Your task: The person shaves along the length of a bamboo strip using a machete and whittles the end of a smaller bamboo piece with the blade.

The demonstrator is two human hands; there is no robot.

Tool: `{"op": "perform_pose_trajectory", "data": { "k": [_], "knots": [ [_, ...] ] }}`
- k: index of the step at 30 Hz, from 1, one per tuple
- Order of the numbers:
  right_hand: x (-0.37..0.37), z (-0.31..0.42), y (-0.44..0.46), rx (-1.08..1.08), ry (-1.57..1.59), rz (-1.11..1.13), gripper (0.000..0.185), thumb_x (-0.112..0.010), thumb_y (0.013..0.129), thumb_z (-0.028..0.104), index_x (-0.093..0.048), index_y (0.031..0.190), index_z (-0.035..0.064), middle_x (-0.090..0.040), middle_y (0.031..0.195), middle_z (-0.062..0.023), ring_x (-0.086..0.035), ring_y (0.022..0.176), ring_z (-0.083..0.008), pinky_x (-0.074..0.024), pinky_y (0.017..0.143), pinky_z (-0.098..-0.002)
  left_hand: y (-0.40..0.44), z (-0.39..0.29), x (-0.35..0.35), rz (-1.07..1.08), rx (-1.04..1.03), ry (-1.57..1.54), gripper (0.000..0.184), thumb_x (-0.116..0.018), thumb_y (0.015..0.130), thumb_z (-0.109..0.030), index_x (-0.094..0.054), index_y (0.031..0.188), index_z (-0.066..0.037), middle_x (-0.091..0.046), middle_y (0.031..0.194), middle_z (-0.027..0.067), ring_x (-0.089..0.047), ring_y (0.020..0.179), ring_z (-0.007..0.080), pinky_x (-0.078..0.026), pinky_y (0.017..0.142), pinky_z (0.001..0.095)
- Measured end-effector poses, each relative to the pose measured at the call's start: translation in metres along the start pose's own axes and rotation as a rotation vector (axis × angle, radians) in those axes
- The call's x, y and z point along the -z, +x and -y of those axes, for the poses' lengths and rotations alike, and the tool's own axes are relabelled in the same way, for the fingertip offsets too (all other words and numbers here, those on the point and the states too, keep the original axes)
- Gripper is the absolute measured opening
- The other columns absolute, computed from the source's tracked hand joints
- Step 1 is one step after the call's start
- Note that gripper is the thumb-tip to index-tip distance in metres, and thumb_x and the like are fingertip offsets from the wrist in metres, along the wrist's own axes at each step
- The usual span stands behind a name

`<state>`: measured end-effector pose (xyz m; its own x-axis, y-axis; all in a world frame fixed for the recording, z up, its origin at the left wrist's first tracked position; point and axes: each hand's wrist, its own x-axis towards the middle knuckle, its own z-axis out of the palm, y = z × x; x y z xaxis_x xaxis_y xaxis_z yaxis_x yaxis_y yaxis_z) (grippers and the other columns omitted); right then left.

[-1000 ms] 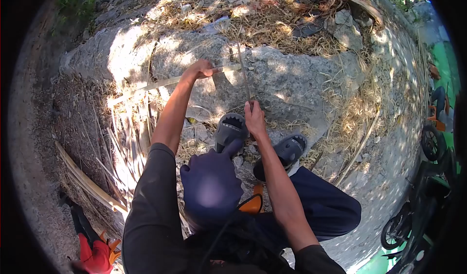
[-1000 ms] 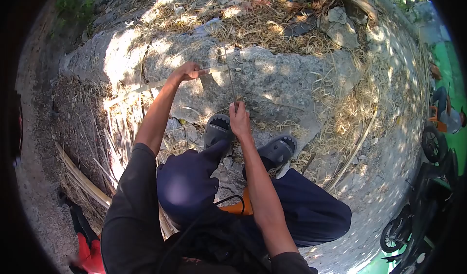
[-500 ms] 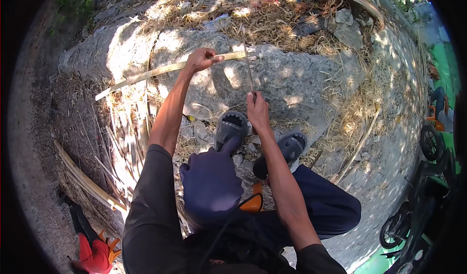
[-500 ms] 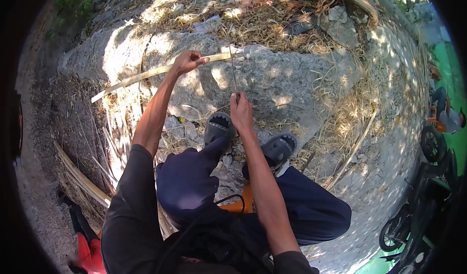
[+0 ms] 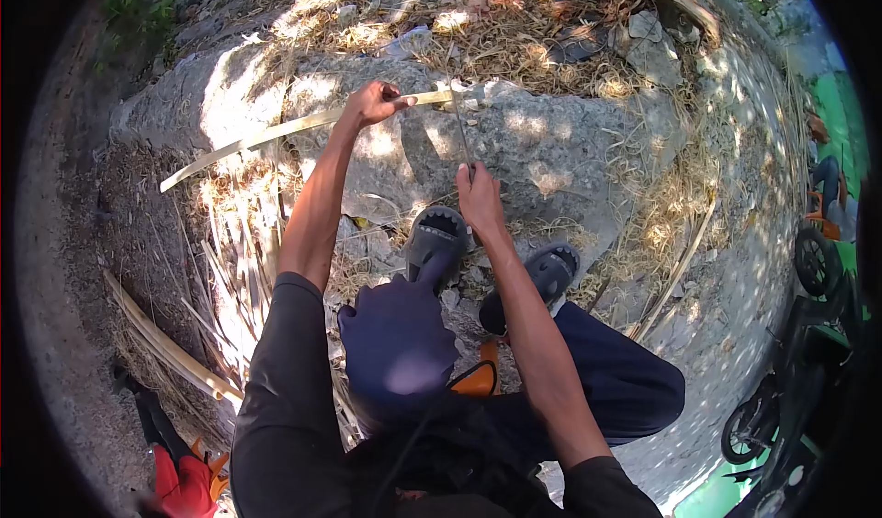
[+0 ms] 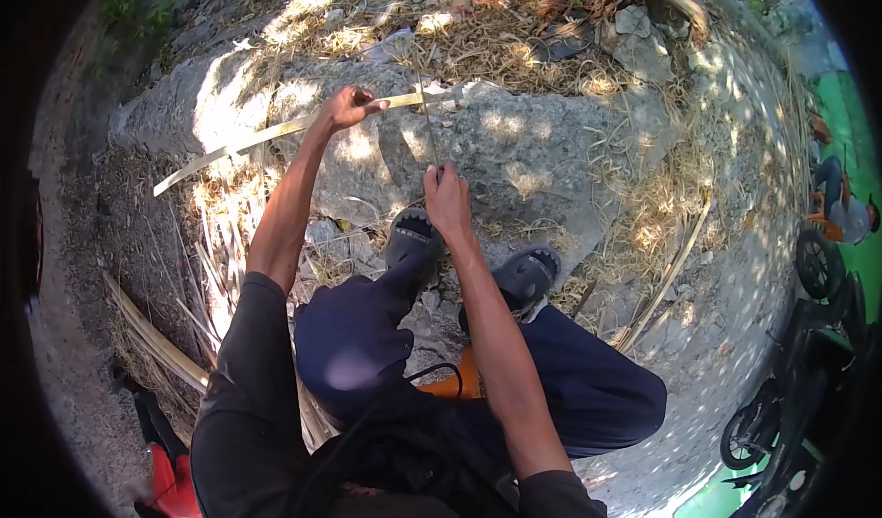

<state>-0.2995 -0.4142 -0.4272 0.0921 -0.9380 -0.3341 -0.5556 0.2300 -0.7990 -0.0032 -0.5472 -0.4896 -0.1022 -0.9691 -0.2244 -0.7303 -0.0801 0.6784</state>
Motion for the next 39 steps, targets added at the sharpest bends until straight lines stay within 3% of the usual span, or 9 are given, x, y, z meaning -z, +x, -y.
{"op": "perform_pose_trajectory", "data": {
  "k": [4,12,15,18,25,28,30,33,39],
  "knots": [
    [-0.007,-0.018,-0.003,0.001,0.003,-0.004,0.044,-0.053,0.104,0.036,-0.064,0.106,-0.0066,-0.070,0.098,-0.0331,-0.065,0.100,-0.0542,-0.0505,0.084,-0.0569,0.006,0.015,-0.015,0.263,0.074,0.124,0.063,-0.073,0.086,-0.063,-0.061,0.070,-0.004,-0.051,0.058,0.0060,-0.042,0.058,0.0174,-0.037,0.057,0.0394],
    [-0.025,-0.036,0.004,-0.225,0.122,0.030,0.045,-0.065,0.095,0.038,-0.066,0.109,-0.0052,-0.072,0.099,-0.0294,-0.069,0.101,-0.0498,-0.0519,0.091,-0.0544,-0.014,0.032,-0.031,0.173,0.024,0.045,0.066,-0.071,0.084,-0.068,-0.069,0.075,-0.003,-0.054,0.059,0.0120,-0.049,0.057,0.0248,-0.039,0.057,0.0450],
    [-0.019,-0.037,-0.001,-0.037,0.022,-0.045,0.046,-0.071,0.088,0.030,-0.064,0.117,-0.0047,-0.072,0.105,-0.0289,-0.070,0.102,-0.0475,-0.0527,0.094,-0.0532,-0.019,0.022,-0.028,0.143,0.030,0.038,0.069,-0.068,0.083,-0.072,-0.072,0.078,-0.003,-0.058,0.060,0.0138,-0.054,0.058,0.0263,-0.040,0.057,0.0453],
    [-0.024,-0.041,0.011,-0.088,-0.049,-0.060,0.051,-0.075,0.081,0.025,-0.062,0.122,-0.0027,-0.073,0.111,-0.0224,-0.070,0.107,-0.0417,-0.0538,0.096,-0.0477,-0.015,0.022,-0.026,0.211,0.062,0.049,0.068,-0.068,0.083,-0.071,-0.074,0.081,-0.004,-0.059,0.061,0.0152,-0.055,0.059,0.0273,-0.042,0.058,0.0454],
    [-0.024,-0.024,0.028,-0.176,-0.176,0.042,0.054,-0.073,0.084,0.023,-0.057,0.128,-0.0040,-0.070,0.118,-0.0273,-0.067,0.115,-0.0439,-0.0518,0.101,-0.0489,-0.013,0.028,-0.027,0.164,-0.043,0.066,0.065,-0.067,0.088,-0.068,-0.076,0.087,-0.003,-0.059,0.062,0.0133,-0.053,0.059,0.0262,-0.039,0.057,0.0466],
    [-0.026,-0.035,0.032,-0.087,-0.202,-0.031,0.045,-0.072,0.087,0.024,-0.060,0.120,-0.0043,-0.074,0.103,-0.0220,-0.073,0.099,-0.0382,-0.0576,0.089,-0.0467,-0.011,0.025,-0.025,0.174,-0.016,0.098,0.065,-0.067,0.088,-0.067,-0.076,0.087,-0.003,-0.058,0.060,0.0137,-0.053,0.058,0.0262,-0.037,0.057,0.0470],
    [-0.022,-0.042,0.032,-0.307,0.179,0.274,0.043,-0.074,0.085,0.026,-0.064,0.113,-0.0047,-0.074,0.096,-0.0254,-0.072,0.099,-0.0418,-0.0564,0.090,-0.0475,-0.016,0.021,-0.024,0.156,-0.014,0.082,0.064,-0.068,0.088,-0.066,-0.074,0.083,-0.002,-0.054,0.058,0.0121,-0.049,0.056,0.0237,-0.034,0.055,0.0461],
    [-0.017,-0.043,0.018,-0.274,0.243,0.284,0.038,-0.073,0.087,0.030,-0.067,0.103,-0.0040,-0.073,0.086,-0.0233,-0.073,0.092,-0.0407,-0.0560,0.085,-0.0472,-0.024,0.013,-0.021,0.145,0.004,0.048,0.063,-0.069,0.088,-0.064,-0.069,0.078,-0.002,-0.048,0.055,0.0092,-0.043,0.054,0.0206,-0.030,0.053,0.0444],
    [-0.033,-0.064,0.030,-0.179,0.125,0.082,0.045,-0.065,0.093,0.040,-0.068,0.098,-0.0049,-0.071,0.089,-0.0244,-0.072,0.093,-0.0405,-0.0528,0.082,-0.0486,-0.027,0.013,-0.025,0.116,0.007,0.021,0.062,-0.071,0.088,-0.062,-0.063,0.070,-0.003,-0.045,0.054,0.0063,-0.040,0.054,0.0183,-0.028,0.053,0.0417]
  ]
}}
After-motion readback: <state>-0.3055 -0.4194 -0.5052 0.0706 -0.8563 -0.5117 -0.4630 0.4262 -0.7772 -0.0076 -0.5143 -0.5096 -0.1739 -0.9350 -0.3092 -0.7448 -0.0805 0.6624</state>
